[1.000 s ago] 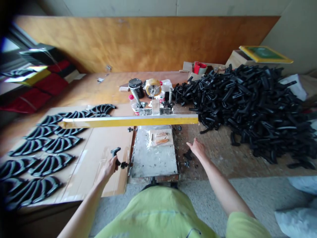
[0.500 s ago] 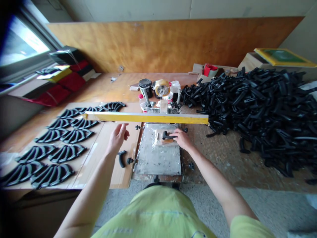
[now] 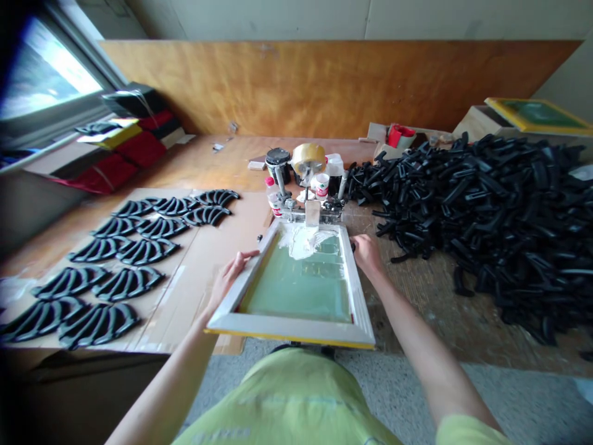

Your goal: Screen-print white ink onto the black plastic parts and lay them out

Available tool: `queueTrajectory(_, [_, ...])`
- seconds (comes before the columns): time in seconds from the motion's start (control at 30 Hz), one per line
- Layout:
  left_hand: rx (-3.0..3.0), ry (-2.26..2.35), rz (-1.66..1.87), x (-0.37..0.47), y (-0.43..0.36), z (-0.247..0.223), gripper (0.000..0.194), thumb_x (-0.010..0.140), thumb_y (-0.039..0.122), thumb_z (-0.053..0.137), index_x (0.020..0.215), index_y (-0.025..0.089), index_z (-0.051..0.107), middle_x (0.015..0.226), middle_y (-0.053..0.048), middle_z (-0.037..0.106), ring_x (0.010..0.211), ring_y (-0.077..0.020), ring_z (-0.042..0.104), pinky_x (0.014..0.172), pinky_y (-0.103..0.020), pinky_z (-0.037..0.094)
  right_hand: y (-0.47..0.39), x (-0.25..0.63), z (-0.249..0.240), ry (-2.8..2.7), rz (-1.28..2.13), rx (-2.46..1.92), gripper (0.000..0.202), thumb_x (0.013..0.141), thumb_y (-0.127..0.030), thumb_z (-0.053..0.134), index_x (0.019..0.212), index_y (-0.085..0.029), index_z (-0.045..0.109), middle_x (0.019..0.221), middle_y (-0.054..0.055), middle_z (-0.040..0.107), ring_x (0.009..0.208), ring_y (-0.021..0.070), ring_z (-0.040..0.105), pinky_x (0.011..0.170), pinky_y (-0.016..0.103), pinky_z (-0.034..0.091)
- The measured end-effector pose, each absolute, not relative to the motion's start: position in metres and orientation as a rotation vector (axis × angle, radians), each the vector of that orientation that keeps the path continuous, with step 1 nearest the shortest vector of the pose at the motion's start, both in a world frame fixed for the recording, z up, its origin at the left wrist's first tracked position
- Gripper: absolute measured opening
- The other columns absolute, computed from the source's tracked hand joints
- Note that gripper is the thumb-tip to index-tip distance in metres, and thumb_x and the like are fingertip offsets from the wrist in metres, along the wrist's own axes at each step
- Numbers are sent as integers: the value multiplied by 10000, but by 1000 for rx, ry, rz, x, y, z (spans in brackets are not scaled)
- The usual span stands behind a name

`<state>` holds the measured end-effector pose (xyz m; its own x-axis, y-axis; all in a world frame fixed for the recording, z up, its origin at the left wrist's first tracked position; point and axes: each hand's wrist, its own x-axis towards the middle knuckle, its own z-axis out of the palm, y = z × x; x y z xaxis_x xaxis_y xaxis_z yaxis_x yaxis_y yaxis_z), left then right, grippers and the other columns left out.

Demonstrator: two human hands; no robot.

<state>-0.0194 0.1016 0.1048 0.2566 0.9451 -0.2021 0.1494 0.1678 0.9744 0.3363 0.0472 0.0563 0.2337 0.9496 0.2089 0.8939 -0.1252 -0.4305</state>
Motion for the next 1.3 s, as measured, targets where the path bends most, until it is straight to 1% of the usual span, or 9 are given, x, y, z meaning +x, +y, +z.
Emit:
queueTrajectory(0.17, [1192, 1183, 637, -25, 88, 45, 789, 753, 566, 623, 1431, 231, 395, 735, 22, 609, 565, -114, 528, 504, -208, 386, 104, 310, 82, -1730, -58, -1812, 502, 821, -213, 600, 1307, -157, 491, 1326, 158, 439, 1177, 276, 484, 994, 419, 408])
queueTrajectory(0.23, [1230, 1223, 634, -23, 88, 27, 776, 766, 549, 609, 1439, 234, 384, 725, 27, 597, 555, -108, 513, 504, -205, 376, 127, 288, 85, -1916, -17, -1805, 455, 795, -188, 640, 1235, -155, 531, 1224, 147, 513, 1133, 273, 499, 955, 402, 425])
queueTrajectory(0.37, [1280, 1279, 637, -22, 90, 10, 692, 789, 549, 576, 1391, 228, 461, 765, 9, 618, 624, -131, 553, 561, -219, 406, 131, 258, 77, -2168, 81, -1944, 112, 820, -138, 580, 924, -139, 620, 901, 111, 632, 907, 233, 554, 805, 326, 442])
queueTrajectory(0.6, [1305, 1246, 625, -26, 89, 3, 653, 822, 560, 539, 1379, 226, 465, 879, -27, 658, 749, -165, 600, 649, -247, 452, 74, 258, 81, -2594, 211, -1375, 154, 793, -70, 527, 842, -165, 639, 844, 62, 648, 866, 195, 559, 713, 273, 404])
queueTrajectory(0.73, [1294, 1250, 643, -24, 88, 6, 657, 816, 564, 546, 1367, 212, 477, 870, -30, 664, 710, -152, 594, 623, -241, 450, 78, 260, 82, -2481, 202, -1427, 138, 807, -100, 548, 824, -185, 655, 827, 41, 660, 834, 190, 573, 696, 276, 410])
queueTrajectory(0.9, [1239, 1252, 641, -23, 87, 14, 704, 768, 575, 596, 1366, 223, 476, 826, -17, 676, 637, -140, 590, 554, -229, 435, 66, 252, 62, -2422, 86, -1347, 249, 839, -65, 496, 1001, -155, 662, 989, 92, 670, 983, 220, 559, 799, 319, 446])
queueTrajectory(1.03, [1218, 1257, 623, -23, 87, 28, 733, 752, 581, 613, 1372, 217, 470, 805, -14, 670, 601, -133, 581, 525, -223, 425, 77, 251, 72, -2321, 186, -1453, 198, 852, -179, 593, 1036, -199, 664, 929, 53, 675, 888, 204, 587, 775, 305, 457])
queueTrajectory(1.17, [1174, 1207, 640, -27, 88, 63, 773, 737, 587, 639, 1388, 215, 451, 793, -12, 667, 608, -134, 580, 517, -214, 420, 124, 265, 103, -2075, 139, -1723, 531, 812, -272, 681, 1322, -293, 532, 991, 42, 668, 870, 216, 601, 763, 311, 461])
queueTrajectory(1.3, [1133, 1122, 781, -21, 100, 107, 605, 776, 651, 552, 1152, 183, 635, 799, -17, 667, 593, -120, 567, 513, -214, 426, 140, 317, 117, -1742, 68, -1837, 397, 869, -242, 574, 1266, -251, 583, 970, 48, 675, 847, 203, 614, 800, 317, 460])
